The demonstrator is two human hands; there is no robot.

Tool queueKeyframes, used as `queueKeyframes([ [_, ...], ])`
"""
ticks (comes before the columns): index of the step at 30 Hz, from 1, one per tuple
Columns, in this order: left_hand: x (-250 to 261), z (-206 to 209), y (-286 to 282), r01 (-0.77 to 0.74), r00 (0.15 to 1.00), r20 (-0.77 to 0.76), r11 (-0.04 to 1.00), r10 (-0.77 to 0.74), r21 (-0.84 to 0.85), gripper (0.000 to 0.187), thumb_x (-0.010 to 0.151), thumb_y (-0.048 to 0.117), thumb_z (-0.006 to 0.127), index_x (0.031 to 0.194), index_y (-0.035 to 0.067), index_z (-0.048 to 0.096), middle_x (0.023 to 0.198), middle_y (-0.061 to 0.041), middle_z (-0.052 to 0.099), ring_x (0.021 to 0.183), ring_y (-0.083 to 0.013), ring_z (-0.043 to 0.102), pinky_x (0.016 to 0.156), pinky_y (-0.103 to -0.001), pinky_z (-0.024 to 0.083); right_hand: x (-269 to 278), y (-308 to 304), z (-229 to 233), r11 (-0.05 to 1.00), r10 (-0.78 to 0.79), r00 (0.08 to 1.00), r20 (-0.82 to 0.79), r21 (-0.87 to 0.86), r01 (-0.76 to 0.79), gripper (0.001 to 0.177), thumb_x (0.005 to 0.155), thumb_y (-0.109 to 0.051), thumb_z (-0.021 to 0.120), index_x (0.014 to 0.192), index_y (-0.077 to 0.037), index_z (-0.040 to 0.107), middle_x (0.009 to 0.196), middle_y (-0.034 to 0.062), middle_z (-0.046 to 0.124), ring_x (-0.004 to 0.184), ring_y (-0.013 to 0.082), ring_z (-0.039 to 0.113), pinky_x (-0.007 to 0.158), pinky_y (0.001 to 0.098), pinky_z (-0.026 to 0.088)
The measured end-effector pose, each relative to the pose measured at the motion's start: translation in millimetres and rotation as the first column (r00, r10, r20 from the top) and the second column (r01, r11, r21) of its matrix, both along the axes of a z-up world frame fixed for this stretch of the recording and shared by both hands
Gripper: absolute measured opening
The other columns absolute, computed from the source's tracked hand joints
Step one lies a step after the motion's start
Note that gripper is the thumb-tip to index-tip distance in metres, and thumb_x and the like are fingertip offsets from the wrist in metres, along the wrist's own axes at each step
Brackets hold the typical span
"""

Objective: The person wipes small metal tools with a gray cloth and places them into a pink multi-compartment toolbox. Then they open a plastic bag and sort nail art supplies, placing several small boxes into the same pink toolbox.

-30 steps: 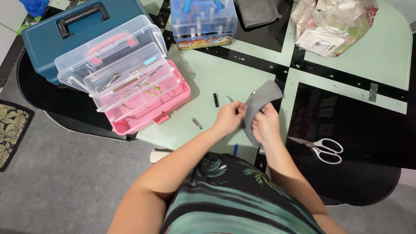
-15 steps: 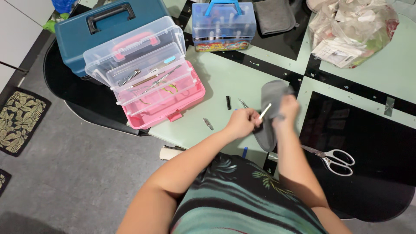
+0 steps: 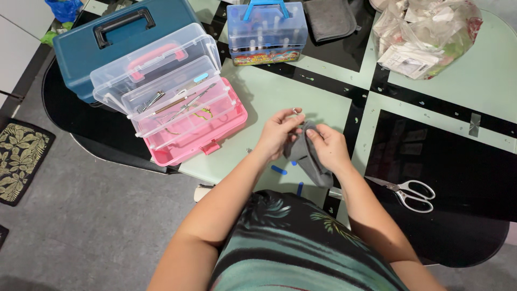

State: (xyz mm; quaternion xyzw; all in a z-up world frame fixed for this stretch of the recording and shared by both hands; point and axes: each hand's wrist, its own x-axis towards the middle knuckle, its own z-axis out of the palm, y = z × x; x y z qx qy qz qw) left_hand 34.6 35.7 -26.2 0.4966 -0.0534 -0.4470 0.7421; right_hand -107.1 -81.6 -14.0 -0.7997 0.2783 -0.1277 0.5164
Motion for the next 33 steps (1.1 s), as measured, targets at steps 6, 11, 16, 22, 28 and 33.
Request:
queueKeyframes([
  [6,25,23,25,0.123,0.86,0.446,0.949,-0.248,0.291,0.018,0.087,0.014,0.081,0.084,-0.001,0.073,0.072,-0.004,0.073,0.06,-0.0096,0.065,0.056,-0.024,0.052,-3,-17,5,0.994,0.111,0.986,-0.125,-0.002,-0.112,0.026,0.097,-0.026,0.071,0.103,-0.001,0.074,0.073,0.0047,0.067,0.067,0.0094,0.056,0.064,0.0259,0.047],
  [11,40,17,51,-0.146,0.546,0.708,0.781,-0.448,0.607,0.021,0.085,0.02,0.082,0.082,0.0,0.074,0.07,-0.009,0.071,0.059,-0.0151,0.064,0.059,-0.029,0.049,-17,-86,-12,0.957,-0.144,0.984,0.102,0.269,0.112,0.023,0.102,-0.018,0.062,0.111,0.001,0.071,0.096,0.0044,0.072,0.086,0.0136,0.065,0.079,0.0271,0.053],
  [16,44,-9,58,-0.065,0.977,0.212,0.964,0.009,0.257,0.019,0.098,0.02,0.066,0.097,0.001,0.067,0.08,-0.007,0.074,0.062,-0.0105,0.066,0.056,-0.024,0.051,-42,-103,-8,0.658,-0.314,0.863,0.396,0.746,-0.103,0.026,0.106,-0.015,0.051,0.118,0.001,0.066,0.107,0.0088,0.072,0.091,0.0199,0.07,0.081,0.0329,0.059],
  [22,-14,-34,6,0.042,0.98,-0.197,0.998,-0.033,0.045,0.015,0.099,0.019,0.066,0.098,0.004,0.063,0.077,-0.007,0.068,0.054,-0.0098,0.055,0.048,-0.023,0.04,5,-13,-18,0.817,-0.237,0.959,0.157,0.567,0.108,0.021,0.098,-0.016,0.061,0.114,-0.004,0.069,0.094,0.0015,0.07,0.078,0.0128,0.065,0.065,0.0291,0.054],
  [28,-35,-34,-5,0.064,0.998,-0.003,0.993,-0.064,0.099,0.012,0.094,0.01,0.069,0.094,-0.001,0.064,0.078,-0.008,0.07,0.059,-0.011,0.059,0.052,-0.026,0.046,21,1,-37,0.774,-0.455,0.875,0.163,0.558,0.299,0.021,0.096,-0.017,0.064,0.08,-0.004,0.065,0.062,0.0026,0.063,0.05,0.0134,0.054,0.046,0.0301,0.043],
  [33,-22,-19,38,0.04,0.979,0.185,0.972,-0.085,0.232,0.017,0.092,0.014,0.072,0.094,-0.002,0.067,0.082,-0.01,0.075,0.062,-0.0128,0.063,0.058,-0.028,0.051,10,-102,-31,0.822,-0.55,0.772,0.32,0.371,0.432,0.031,0.107,-0.024,0.07,0.084,-0.005,0.063,0.072,-0.004,0.061,0.06,0.0064,0.048,0.053,0.027,0.039],
])
